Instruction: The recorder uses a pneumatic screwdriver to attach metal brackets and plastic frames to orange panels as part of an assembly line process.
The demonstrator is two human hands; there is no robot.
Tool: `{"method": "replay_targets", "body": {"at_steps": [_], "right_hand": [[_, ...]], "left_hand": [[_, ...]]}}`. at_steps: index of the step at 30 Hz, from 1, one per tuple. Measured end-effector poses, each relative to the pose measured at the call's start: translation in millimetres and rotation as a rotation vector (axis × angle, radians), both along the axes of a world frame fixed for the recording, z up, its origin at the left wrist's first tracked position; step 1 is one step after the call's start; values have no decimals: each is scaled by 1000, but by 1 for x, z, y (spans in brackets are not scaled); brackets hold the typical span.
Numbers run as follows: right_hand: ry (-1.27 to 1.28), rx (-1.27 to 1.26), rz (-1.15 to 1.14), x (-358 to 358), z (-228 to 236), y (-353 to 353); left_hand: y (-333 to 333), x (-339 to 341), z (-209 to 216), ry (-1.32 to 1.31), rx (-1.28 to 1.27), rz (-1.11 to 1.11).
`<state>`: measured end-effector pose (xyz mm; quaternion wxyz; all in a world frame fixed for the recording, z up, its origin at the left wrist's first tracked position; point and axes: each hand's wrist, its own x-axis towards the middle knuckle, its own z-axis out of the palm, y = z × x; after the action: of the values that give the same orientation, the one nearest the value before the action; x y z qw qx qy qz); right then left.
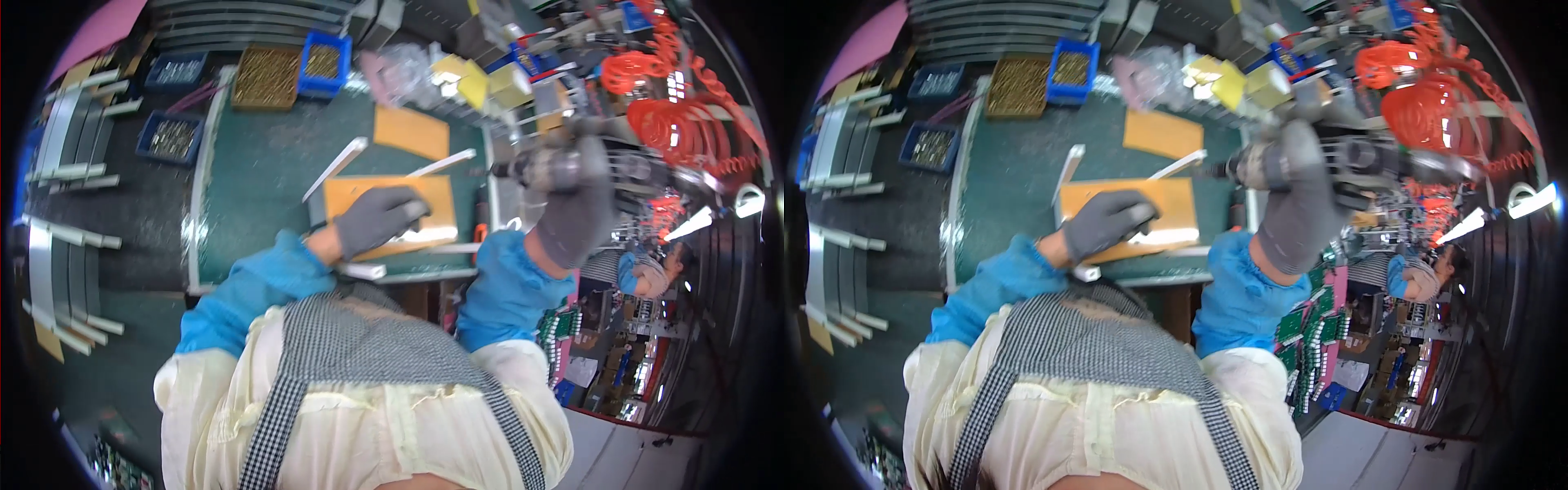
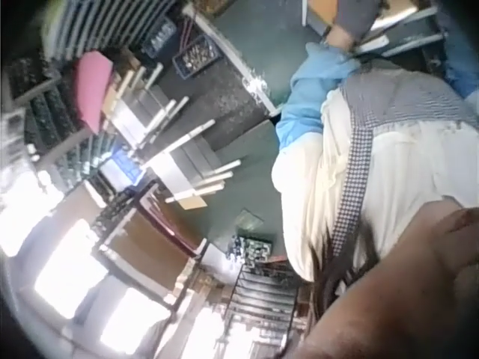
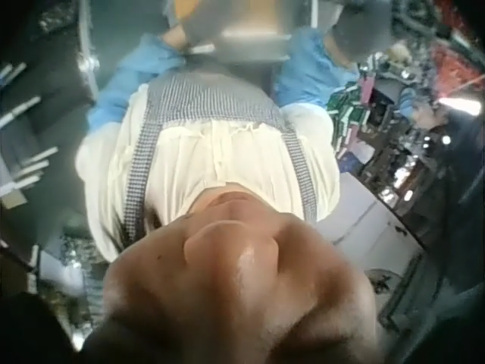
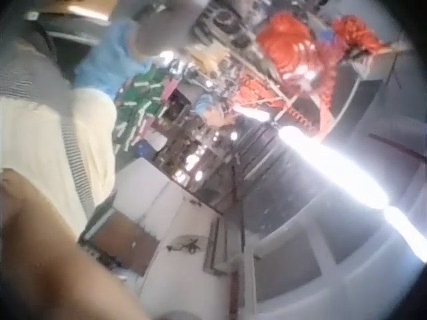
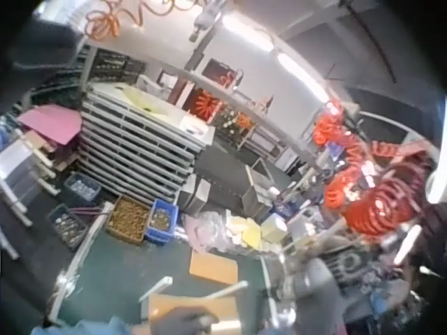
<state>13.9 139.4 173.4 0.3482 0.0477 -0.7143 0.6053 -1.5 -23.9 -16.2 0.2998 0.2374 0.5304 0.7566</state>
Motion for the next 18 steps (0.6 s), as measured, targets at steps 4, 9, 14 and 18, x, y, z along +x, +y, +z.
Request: {"method": "replay_targets", "body": {"at_steps": [4,9,14,18], "right_hand": [[-241,97,-201,-10,-49,89],[-700,445,-322,5,-148,146],[-1129,746,-364,14,-260,201],[-1290,945,-148,9,-290,220]], "left_hand": [[-6,10,3,-347,50,0],[-42,29,28,-635,331,-81],[-81,24,16,-669,569,-96],[-107,23,12,-675,396,386]]}}
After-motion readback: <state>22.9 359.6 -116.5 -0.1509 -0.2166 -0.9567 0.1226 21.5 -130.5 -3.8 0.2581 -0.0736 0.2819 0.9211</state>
